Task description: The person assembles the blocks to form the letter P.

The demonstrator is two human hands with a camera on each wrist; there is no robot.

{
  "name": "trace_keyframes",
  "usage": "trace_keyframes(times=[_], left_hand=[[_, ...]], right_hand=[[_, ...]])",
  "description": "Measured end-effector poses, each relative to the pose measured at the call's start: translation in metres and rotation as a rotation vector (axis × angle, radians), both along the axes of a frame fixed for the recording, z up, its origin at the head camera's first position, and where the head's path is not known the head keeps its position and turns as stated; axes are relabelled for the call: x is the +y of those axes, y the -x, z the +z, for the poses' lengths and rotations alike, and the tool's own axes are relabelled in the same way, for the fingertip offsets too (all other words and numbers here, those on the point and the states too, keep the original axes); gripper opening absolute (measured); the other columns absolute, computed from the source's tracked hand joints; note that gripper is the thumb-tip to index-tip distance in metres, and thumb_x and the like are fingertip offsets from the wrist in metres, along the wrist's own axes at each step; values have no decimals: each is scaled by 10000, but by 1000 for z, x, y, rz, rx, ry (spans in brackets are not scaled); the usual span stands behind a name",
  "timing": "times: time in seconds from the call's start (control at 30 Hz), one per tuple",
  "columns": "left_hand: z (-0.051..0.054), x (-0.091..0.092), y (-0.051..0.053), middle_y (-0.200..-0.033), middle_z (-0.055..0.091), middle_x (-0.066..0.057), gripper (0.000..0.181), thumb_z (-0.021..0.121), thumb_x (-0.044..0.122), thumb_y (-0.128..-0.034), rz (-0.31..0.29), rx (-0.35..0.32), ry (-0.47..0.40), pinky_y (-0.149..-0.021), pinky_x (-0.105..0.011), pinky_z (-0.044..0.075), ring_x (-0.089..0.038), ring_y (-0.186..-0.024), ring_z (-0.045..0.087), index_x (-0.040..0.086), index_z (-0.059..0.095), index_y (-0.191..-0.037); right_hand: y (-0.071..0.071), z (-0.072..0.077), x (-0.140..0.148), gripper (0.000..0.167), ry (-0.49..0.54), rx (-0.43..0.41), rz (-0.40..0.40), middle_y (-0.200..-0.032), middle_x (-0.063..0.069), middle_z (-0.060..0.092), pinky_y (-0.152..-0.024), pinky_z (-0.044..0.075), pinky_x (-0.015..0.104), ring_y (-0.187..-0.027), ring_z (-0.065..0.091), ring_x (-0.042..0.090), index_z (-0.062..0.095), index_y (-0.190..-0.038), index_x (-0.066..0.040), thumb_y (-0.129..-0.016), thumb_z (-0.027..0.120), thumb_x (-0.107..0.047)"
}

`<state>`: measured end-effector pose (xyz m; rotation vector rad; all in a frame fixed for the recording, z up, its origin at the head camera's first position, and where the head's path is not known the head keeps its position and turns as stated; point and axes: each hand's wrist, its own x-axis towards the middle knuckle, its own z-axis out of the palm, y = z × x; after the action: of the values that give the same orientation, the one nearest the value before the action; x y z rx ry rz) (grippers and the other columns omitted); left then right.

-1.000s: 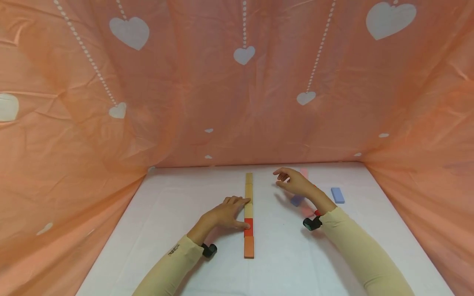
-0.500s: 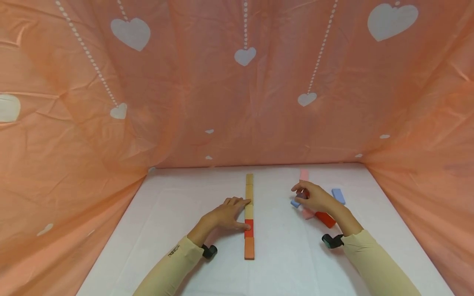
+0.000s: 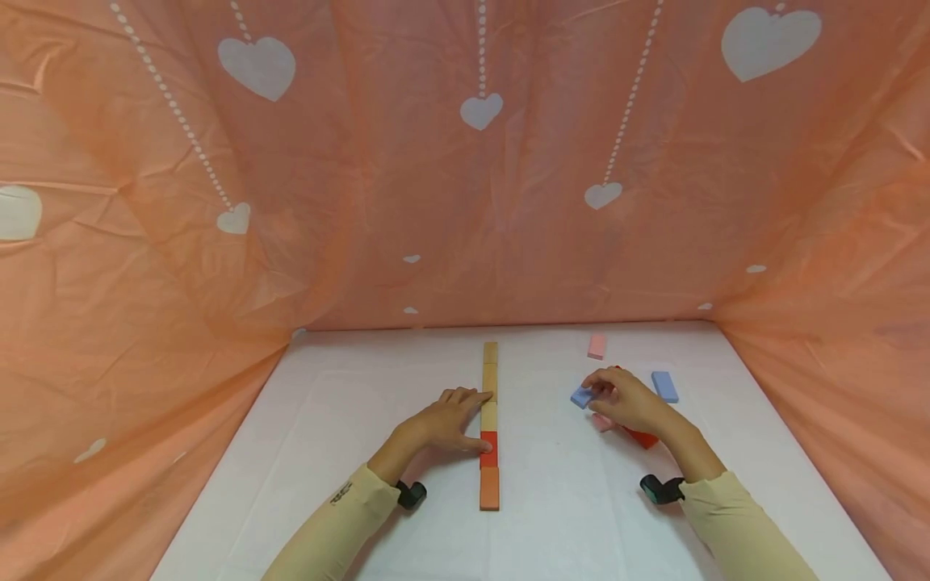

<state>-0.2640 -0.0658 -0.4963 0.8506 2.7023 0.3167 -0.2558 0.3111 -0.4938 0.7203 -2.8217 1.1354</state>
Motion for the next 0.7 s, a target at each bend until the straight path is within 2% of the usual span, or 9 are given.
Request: trace_keyframes(times=[0.17,0.43,0.53,0.7], left_hand=[[-1,0,1,-1650,407,-119,972,769,631,-926,-1,-2,-4,-1185,-503,437,-343,-1503,400,227,326,-1691],[-5,0,2,-1663,395,-100,969,752,645,-933,-2,-11,11,-1190,-480,435,-324,-1518,385,247,310,-1698],[-5,0,3,-1660,398,-104,970,756,644,-931,-2,-8,7,-1189,-481,437,-327,-1515,387,243,314,-1696],[-3,0,3,-1661,396,-109,976,760,637,-932,-2,-14,-3,-1192,-490,432,-332,-1514,386,238,308,-1700]], right_hand=[[6,-4,3,305,-21,34,-35,-1111,86,681,-841,532,308,-987,591,243,725,-1207,-40,-918,817,-9],[14,-8,6,378,-31,26,-44,-1189,170,669,-902,549,341,-1037,594,294,707,-1265,13,-902,812,26],[17,-8,5,398,-57,17,-48,-1221,176,659,-947,529,422,-1069,578,304,705,-1290,0,-907,813,4],[20,-7,3,404,-72,-35,-52,-1293,223,621,-997,529,598,-1168,550,398,716,-1317,-23,-924,811,-30]])
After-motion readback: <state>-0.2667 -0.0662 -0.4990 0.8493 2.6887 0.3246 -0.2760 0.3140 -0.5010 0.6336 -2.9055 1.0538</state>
